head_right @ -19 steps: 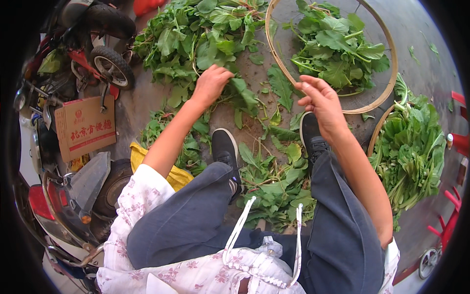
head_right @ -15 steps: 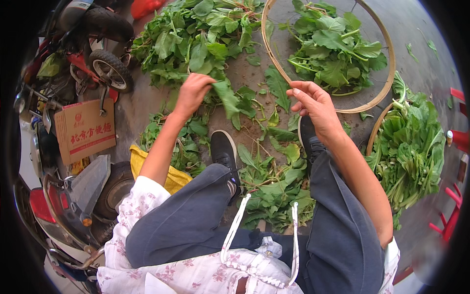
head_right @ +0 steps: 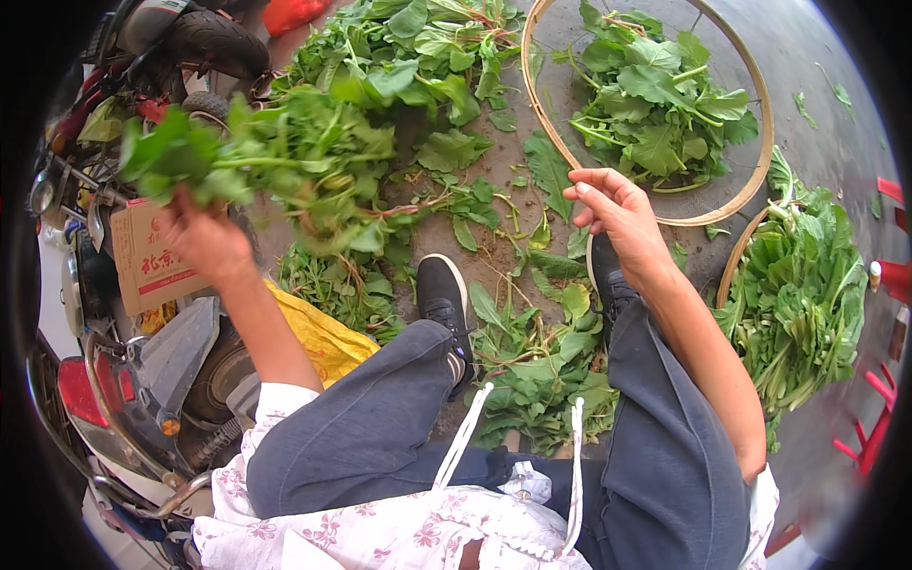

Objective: The person sits on the ground and sorts leafy green vegetables by hand. They pick up stems, remove unwanted parts, and place the cleaned leaves into a round woven basket.

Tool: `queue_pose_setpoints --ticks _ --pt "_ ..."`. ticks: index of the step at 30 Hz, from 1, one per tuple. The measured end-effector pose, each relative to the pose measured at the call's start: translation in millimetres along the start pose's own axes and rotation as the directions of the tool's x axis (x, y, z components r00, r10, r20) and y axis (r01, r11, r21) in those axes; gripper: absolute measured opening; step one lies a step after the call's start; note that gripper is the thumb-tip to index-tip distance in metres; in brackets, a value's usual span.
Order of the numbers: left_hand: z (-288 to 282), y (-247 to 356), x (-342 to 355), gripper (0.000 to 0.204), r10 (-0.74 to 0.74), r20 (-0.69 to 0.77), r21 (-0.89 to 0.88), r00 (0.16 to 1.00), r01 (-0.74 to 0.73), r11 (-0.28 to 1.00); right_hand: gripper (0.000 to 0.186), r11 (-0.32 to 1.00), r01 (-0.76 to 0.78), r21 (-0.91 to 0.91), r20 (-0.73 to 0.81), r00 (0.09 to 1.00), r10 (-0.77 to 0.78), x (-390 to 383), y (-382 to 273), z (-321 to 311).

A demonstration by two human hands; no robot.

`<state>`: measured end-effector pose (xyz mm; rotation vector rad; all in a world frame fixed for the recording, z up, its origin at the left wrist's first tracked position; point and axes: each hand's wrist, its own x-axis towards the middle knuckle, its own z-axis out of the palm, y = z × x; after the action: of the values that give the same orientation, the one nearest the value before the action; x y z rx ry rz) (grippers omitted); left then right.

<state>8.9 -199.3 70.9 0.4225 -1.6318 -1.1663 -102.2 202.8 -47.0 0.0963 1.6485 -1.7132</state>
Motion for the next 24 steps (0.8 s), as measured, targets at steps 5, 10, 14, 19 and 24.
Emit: queue_pose_setpoints --ticks 5,10,14,19,24 --pt "3 73 37 0.032 0.237 -0.186 -0.093 0.953 -0.257 0.962 0.026 1.000 -0.009 -0.007 0.011 1.000 0.009 0 4 1" --pt "-37 -16 65 0.033 -0.174 -0.004 -0.105 0.985 0.172 0.979 0.026 0.999 -0.028 -0.036 0.030 0.999 0.029 -3 6 -1" --pt "-37 -116 45 0.048 -0.452 0.150 -0.248 0.879 0.476 0.844 0.027 0.997 -0.053 -0.055 0.071 0.996 0.057 -1 11 3" --pt "-2 -98 -35 0.055 -0.547 0.277 0.203 0.790 0.509 0.837 0.027 0.996 -0.064 -0.067 0.045 0.997 0.068 -3 12 -2" --pt "-10 -123 -79 0.028 -0.445 0.431 0.599 0.785 0.120 0.792 0.028 0.993 -0.080 -0.089 0.073 0.994 0.087 -4 10 3"
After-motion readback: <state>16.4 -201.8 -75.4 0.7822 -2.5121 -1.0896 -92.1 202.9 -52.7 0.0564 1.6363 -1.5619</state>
